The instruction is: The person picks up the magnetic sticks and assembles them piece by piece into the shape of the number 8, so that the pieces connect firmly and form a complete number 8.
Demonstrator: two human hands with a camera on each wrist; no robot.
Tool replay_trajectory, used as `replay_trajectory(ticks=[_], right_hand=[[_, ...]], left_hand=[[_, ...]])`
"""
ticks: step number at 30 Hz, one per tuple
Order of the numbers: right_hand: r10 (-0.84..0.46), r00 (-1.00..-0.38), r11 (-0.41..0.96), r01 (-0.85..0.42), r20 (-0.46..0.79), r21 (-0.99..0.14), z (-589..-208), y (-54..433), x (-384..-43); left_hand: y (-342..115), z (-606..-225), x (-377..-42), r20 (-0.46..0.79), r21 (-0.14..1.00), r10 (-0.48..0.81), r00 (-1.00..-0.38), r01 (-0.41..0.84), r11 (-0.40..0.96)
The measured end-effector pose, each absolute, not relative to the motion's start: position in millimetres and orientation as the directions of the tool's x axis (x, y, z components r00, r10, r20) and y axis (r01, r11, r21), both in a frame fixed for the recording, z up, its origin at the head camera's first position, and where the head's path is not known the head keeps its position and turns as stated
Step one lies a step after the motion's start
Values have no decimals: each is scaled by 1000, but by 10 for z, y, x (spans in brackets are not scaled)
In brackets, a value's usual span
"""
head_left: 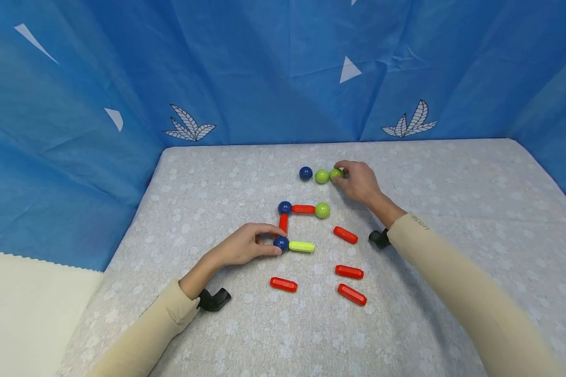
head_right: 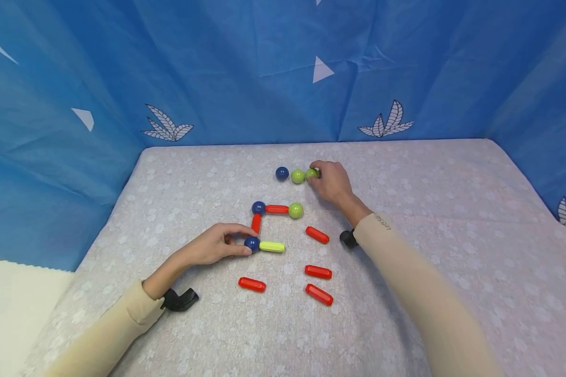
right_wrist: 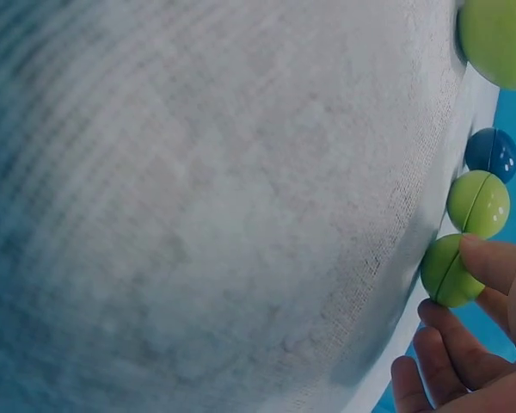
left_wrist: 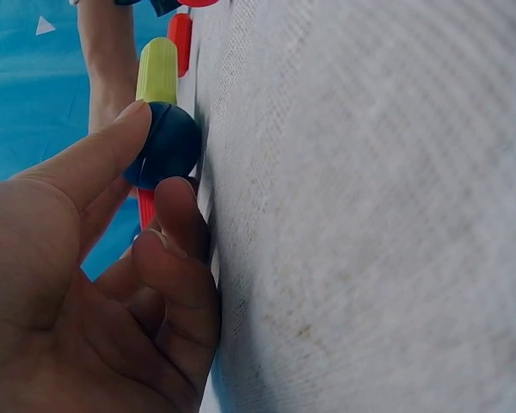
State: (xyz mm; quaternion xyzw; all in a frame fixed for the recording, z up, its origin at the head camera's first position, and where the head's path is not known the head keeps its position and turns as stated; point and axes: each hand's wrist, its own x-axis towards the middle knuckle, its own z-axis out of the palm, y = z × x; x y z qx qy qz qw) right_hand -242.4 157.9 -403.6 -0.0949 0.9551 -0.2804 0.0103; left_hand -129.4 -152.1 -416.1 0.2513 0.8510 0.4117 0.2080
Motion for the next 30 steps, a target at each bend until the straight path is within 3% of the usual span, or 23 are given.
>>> replay_trajectory(ticks=[13,23,30], right_hand=[[-185,-969,755,-245,161,-608,-3992,1598,-2198],[-295,-932,670,-359,211,-649,-3807,1485,-1522],[-367,-915,650,-381,168,-658,-3866,1489,-1159]], left_hand=[[-1521,-4156,-1306,-164,807,595,-787,240,540],[-1533,-4139,-1302,-174,821,584,-793,211,531],[-1518,-4150,-1306,-167,818,585,-794,220,532]])
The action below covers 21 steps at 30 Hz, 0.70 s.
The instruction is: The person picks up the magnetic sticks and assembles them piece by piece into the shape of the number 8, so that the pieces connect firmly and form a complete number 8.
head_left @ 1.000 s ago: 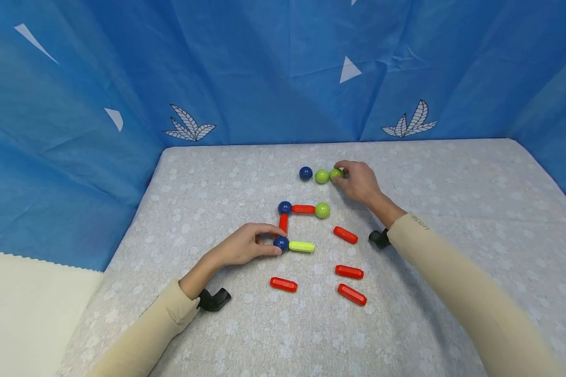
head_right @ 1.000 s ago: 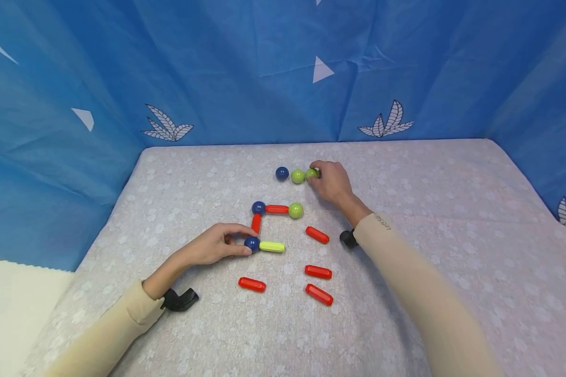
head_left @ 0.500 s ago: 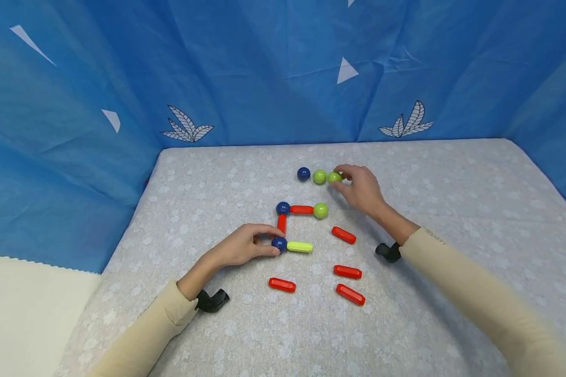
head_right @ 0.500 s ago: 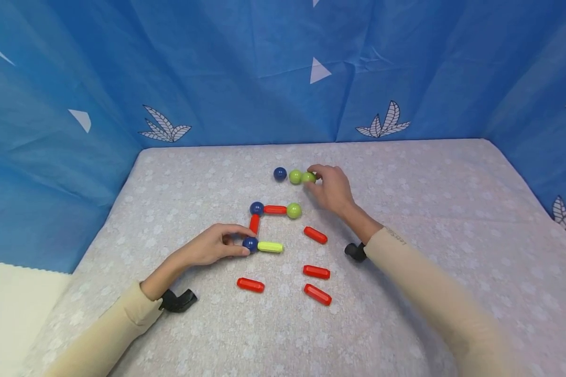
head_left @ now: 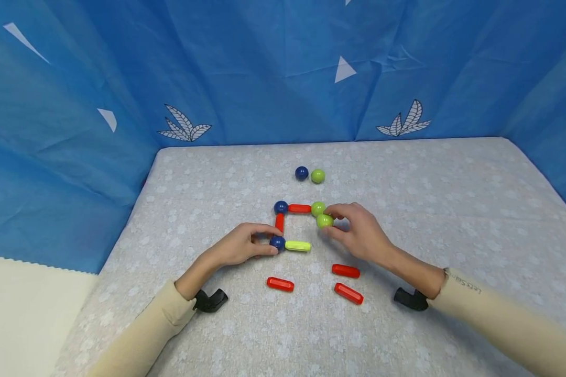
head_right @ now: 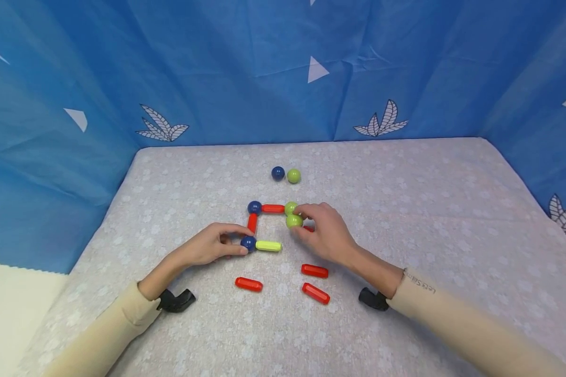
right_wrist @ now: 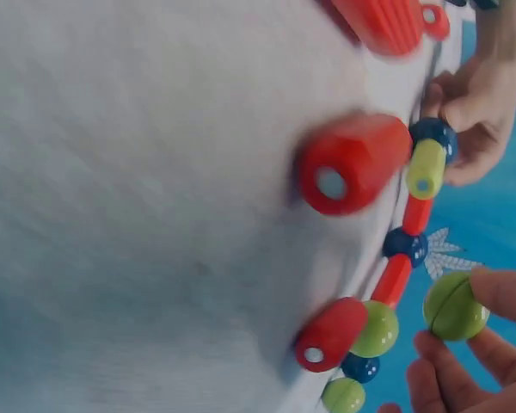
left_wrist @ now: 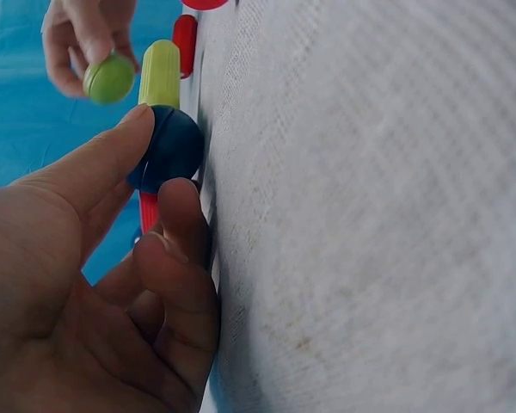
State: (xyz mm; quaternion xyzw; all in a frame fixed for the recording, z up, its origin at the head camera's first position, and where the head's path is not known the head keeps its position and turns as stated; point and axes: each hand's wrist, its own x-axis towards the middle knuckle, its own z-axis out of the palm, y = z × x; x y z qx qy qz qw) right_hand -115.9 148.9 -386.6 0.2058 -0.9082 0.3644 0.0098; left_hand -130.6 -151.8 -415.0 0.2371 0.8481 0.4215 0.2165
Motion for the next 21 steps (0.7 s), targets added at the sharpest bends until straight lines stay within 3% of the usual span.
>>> replay_trajectory(ticks=[21], right_hand=[[-479,-869,653,-444,119,-613,-4075,1518,-952]], left_hand=[[-1516,-4162,-1307,-176,815,579,-796,213,539]])
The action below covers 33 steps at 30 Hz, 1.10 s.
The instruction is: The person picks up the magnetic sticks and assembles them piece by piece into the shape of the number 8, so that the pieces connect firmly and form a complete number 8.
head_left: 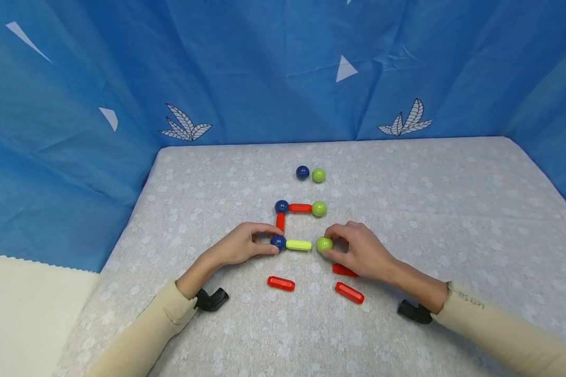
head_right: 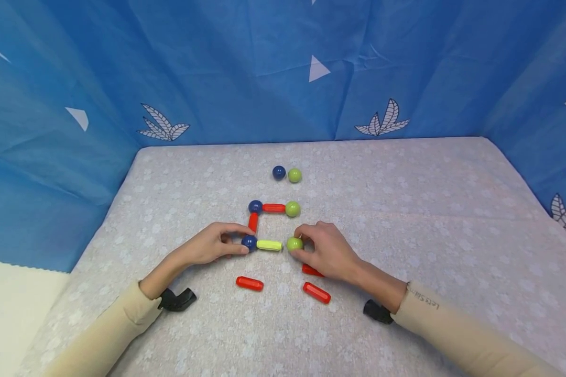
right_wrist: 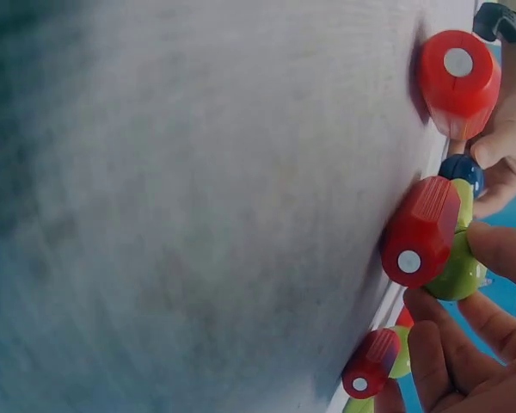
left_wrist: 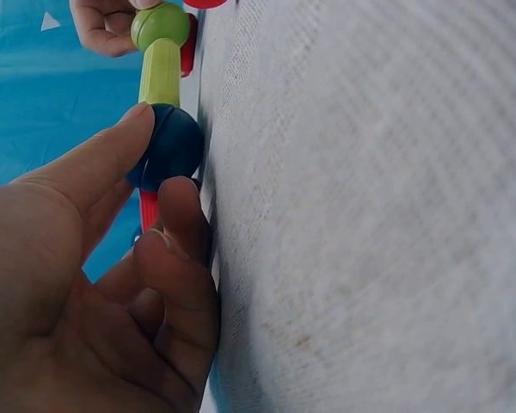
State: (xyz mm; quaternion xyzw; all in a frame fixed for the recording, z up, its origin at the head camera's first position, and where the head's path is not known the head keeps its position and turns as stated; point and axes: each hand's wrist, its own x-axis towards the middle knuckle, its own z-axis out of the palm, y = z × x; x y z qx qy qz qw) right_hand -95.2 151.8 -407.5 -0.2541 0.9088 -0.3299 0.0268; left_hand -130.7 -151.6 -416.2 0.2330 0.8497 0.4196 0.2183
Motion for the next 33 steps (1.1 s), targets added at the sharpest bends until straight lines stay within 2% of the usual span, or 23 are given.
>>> replay_trajectory(ticks=[7,33], right_hand=[[-504,-850,651,-491,155,-579,-4080,1488,-941],[-514,-846,671,-498,140,-549,-4100,1458,-962]], left_hand=[[-1522,-4163,-1303,-171,809,576,-799,220,545],[-1520,-4165,-1318,-173,816,586,-792,218,535]])
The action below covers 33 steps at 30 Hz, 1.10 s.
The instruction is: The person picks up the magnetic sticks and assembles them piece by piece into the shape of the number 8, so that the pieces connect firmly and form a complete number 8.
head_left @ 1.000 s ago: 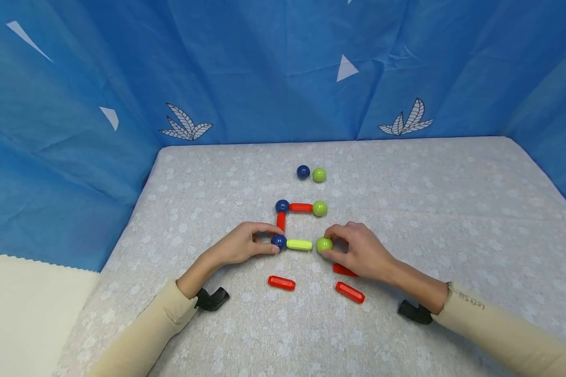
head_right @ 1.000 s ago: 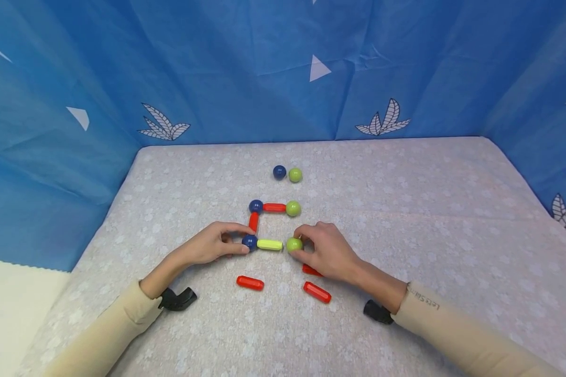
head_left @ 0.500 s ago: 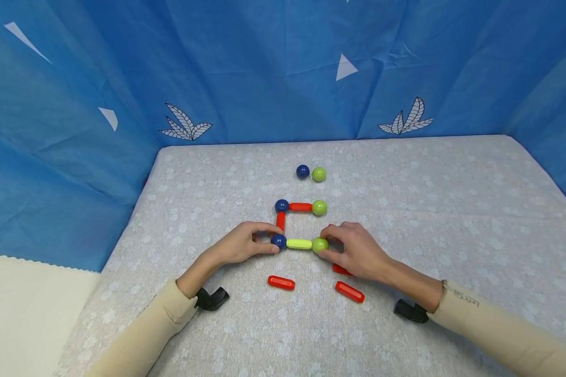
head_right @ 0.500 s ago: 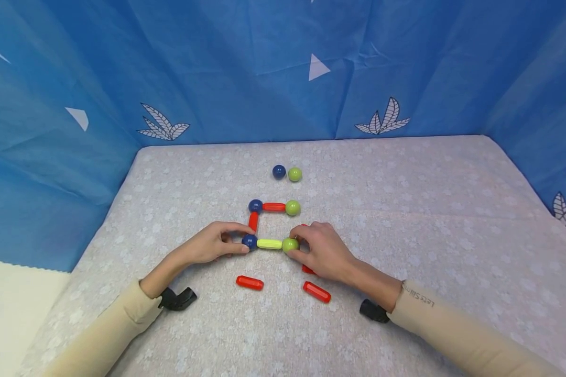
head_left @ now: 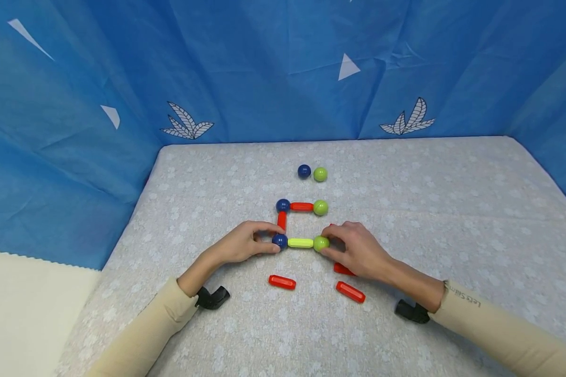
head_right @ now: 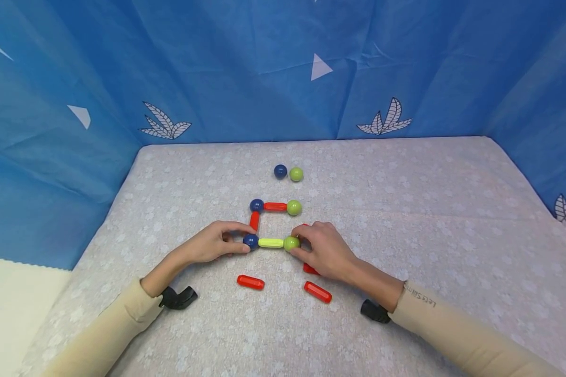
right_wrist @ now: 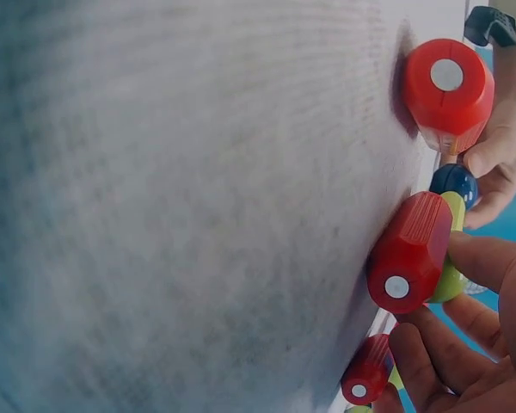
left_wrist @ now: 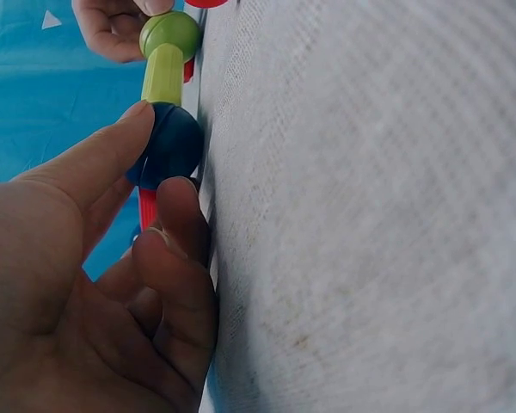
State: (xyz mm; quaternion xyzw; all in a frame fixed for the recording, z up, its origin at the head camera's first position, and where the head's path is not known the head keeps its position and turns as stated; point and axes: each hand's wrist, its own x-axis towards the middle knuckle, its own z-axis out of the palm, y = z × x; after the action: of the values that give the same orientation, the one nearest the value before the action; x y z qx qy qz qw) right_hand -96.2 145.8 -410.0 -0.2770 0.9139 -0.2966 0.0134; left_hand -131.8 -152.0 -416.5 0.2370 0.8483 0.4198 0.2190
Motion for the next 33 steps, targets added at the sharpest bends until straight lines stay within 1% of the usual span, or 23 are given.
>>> replay_trajectory(ticks=[13,17,23,27,33], right_hand=[[-520,-842,669,-506,145,-544,-4098,1464,-957],[-517,-846,667,-491,125,-560,-4079,1471,-963],[-481,-869,653,-441,112,-615,-4044,1508,-978],[-459,-878,646,-436,138,-627,-4024,1558,-993],[-438,-882,661,-446,172,-604,-4015,1676,-1033]], left_hand=[[-1521,-4169,-1316,-175,813,584,-792,219,540],[-1516,-4171,-1310,-173,814,588,-790,221,538],[-1514,-4177,-1302,-175,818,593,-786,219,532],[-1518,-4174,-1306,-172,814,589,-790,223,537],[-1517,-4172,-1305,-161,814,589,-792,231,532]])
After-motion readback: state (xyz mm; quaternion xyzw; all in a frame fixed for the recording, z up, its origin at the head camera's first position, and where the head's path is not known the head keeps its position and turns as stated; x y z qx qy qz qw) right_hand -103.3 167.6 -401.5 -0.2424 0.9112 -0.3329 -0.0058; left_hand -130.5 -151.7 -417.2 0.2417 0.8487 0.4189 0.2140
